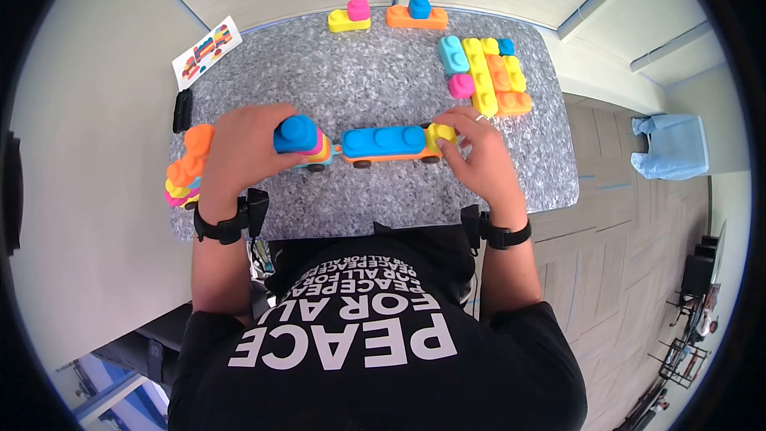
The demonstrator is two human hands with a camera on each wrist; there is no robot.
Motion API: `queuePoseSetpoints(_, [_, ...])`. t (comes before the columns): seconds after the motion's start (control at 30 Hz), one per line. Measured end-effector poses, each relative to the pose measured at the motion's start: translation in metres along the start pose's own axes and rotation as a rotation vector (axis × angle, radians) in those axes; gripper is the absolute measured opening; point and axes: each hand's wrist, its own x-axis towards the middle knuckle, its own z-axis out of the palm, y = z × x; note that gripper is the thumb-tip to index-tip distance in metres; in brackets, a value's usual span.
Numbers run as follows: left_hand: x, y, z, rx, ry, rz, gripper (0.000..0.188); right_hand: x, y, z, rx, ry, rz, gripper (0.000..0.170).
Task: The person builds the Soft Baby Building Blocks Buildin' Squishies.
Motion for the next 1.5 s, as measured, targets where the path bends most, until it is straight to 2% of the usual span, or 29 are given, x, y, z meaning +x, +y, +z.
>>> queuePoseSetpoints(0.17, [-0.002,0.001,0.001,-0.026,0.059,0.028,0.043,-0.001,0.006,0.003,-0.003,-0.060,0.037,0.039])
queuePoseSetpoints(0.3, [-0.001,0.000,0.001,-0.007,0.013,0.011,0.049,-0.003,0.010,0.007,0.014,-0.077,0.058,0.039])
queuePoseSetpoints(0.5, [0.000,-0.001,0.001,0.011,-0.005,-0.002,0.048,-0.002,0.013,0.016,-0.091,-0.094,-0.026,0.041])
queuePoseSetpoints(0.67, [0.000,-0.001,0.001,0.020,-0.019,-0.013,0.050,0.004,0.003,0.013,-0.169,-0.078,-0.172,0.050])
queuePoseSetpoints(0.8, [-0.001,0.001,0.000,-0.010,-0.004,-0.012,0.051,0.008,0.000,0.014,-0.072,-0.140,-0.182,0.060])
queuePoseSetpoints(1.0, [0.000,0.000,-0.001,0.019,-0.018,-0.014,0.052,0.009,0.010,0.019,-0.025,-0.168,-0.097,0.062])
queuePoseSetpoints(1.4, [0.000,0.001,0.000,0.005,-0.004,-0.003,0.050,0.009,0.014,0.019,-0.012,-0.155,-0.122,0.061])
queuePoseSetpoints(1.5, [0.000,0.001,-0.001,0.007,-0.009,-0.005,0.050,0.012,0.016,0.014,0.004,-0.135,-0.178,0.055])
